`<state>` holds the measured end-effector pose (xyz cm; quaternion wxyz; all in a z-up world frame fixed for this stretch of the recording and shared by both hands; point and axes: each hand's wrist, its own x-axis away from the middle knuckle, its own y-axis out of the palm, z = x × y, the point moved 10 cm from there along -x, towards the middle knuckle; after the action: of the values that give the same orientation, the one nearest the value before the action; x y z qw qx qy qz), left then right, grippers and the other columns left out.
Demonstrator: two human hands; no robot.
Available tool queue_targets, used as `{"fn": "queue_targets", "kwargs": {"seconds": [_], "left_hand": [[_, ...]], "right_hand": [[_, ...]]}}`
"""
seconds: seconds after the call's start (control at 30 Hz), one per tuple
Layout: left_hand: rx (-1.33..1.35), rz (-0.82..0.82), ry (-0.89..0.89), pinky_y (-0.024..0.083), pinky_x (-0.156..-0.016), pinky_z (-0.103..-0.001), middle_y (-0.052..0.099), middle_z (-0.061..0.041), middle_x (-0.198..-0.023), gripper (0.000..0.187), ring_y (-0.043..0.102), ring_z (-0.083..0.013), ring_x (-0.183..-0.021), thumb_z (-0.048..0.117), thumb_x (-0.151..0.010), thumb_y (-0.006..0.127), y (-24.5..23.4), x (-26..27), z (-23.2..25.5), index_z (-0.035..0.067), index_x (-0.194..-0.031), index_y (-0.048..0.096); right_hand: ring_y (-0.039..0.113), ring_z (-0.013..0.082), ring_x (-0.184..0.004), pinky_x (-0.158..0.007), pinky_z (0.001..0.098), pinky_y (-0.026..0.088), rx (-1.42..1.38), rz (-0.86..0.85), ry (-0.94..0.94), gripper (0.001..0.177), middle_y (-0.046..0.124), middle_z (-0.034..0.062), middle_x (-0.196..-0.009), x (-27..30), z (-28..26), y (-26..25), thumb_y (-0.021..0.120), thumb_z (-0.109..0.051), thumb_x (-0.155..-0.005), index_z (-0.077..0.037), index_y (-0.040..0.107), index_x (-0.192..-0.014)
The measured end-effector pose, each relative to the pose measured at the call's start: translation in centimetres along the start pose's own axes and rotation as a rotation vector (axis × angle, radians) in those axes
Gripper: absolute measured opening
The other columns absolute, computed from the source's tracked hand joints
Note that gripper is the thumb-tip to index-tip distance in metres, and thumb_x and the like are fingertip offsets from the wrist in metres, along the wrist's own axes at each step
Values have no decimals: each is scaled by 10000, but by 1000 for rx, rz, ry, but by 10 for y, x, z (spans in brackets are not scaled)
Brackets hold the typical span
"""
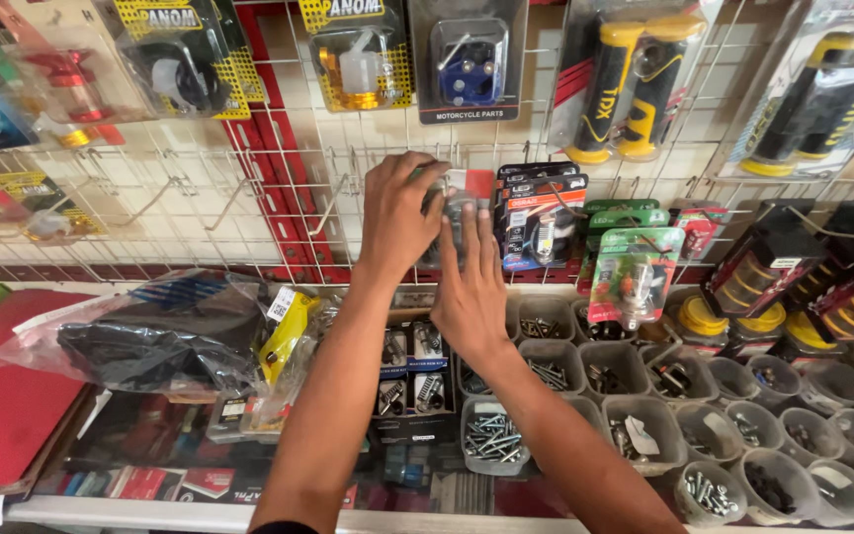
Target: The person picks up small packaged motorcycle components from a glass counter and hangs them onto a display rack, turning some items over while handling them.
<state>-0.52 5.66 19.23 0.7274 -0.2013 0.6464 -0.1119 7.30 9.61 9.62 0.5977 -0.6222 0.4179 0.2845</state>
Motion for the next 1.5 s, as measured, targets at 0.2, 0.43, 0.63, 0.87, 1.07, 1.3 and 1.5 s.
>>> {"fn": "queue_targets", "kwargs": {"seconds": [0.2,0.43,0.63,0.87,1.07,1.3,1.5], "left_hand": [[-52,7,120,444,-959,-440,637,-58,-1076,293,567,-281,-1048,48,-796,778,-1,-4,8,53,-1089,779],[-82,14,117,461,-909,-417,627,-64,-1068,261,565,-271,-1028,6,-785,724,7,-9,4,65,-1029,797],[-143,-47,125,463,-845,-423,621,-29,-987,194,573,-260,-992,49,-777,713,19,-16,-4,95,-944,800],[-155,-36,135,451,-826,-418,599,-37,-963,191,564,-263,-973,81,-785,739,17,-14,-2,88,-965,804],[-150,58,199,450,-868,-411,621,-30,-1028,207,571,-243,-1011,43,-769,731,9,-8,4,76,-964,791],[-86,16,191,472,-866,-394,633,-19,-977,150,589,-240,-983,22,-762,731,17,-9,0,65,-900,768],[-109,21,155,464,-830,-410,595,-52,-994,179,565,-262,-990,20,-747,725,15,-7,2,66,-912,776]], "right_hand": [[250,496,-1540,-1231,559,312,-8,-5,-5,895,288,266,-1636,-4,6,6,628,110,-727,20,338,-1569],[240,521,-1518,-1220,572,296,-11,-31,-7,940,265,315,-1615,-10,4,8,645,103,-672,74,314,-1551],[254,521,-1519,-1228,565,313,24,-30,-27,945,288,303,-1617,-13,6,6,644,102,-658,62,335,-1551],[269,528,-1510,-1211,558,355,12,-19,-37,911,326,294,-1600,-11,8,5,633,103,-674,75,358,-1542],[273,515,-1520,-1210,552,358,80,-13,-61,829,333,291,-1603,-10,7,10,631,85,-730,84,394,-1524],[266,510,-1522,-1210,552,360,69,-36,-59,866,322,291,-1606,-10,8,9,635,80,-706,84,378,-1533],[234,517,-1532,-1222,561,337,32,-31,-39,900,278,296,-1628,-8,6,6,635,94,-705,85,337,-1554]]}}
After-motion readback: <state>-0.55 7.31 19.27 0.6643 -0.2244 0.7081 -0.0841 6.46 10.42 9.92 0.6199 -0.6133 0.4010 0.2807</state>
